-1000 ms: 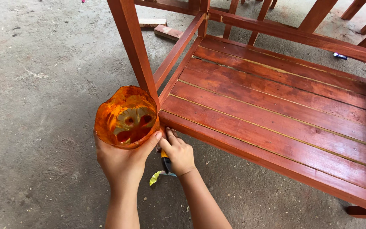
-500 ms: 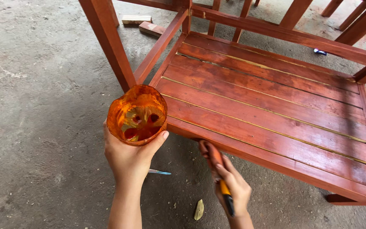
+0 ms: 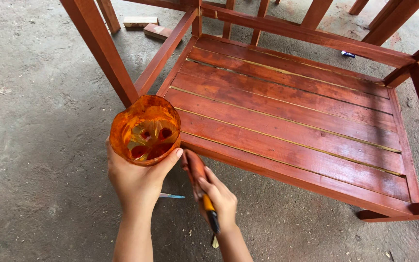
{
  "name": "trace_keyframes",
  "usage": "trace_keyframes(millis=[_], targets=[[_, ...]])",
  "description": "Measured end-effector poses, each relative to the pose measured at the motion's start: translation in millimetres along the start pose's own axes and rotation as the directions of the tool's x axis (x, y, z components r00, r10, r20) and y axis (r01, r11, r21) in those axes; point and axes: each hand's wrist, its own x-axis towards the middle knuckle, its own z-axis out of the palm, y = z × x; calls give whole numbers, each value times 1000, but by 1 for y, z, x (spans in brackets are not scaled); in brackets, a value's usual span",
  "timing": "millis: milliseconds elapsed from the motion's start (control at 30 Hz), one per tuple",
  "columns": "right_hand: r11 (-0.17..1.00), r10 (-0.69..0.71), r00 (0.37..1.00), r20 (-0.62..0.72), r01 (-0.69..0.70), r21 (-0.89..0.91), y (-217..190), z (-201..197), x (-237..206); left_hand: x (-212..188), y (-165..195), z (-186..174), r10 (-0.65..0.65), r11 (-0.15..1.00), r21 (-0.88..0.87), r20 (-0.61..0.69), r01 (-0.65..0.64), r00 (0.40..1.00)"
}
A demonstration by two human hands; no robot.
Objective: The person applies a reddish-brown liquid to a wooden chair using a brush and a cut plastic bottle as a container. The person periodically refills the container from a bottle on a nearby table and continues to apply the liquid to the chair's slats and frame.
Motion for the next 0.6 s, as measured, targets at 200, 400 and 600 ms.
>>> trace_keyframes(millis=[200, 400, 600], targets=[[950, -229, 963, 138, 253, -183, -3, -27, 56, -2, 2, 4, 19, 1000, -17, 0, -19, 1000], [880, -327, 911, 252, 391, -269, 16, -70, 55, -8, 5, 12, 3, 998, 58, 15, -4, 1000], [835, -370, 849, 376, 482, -267, 27, -109, 57, -18, 18, 26, -12, 998, -57, 51, 15, 999]])
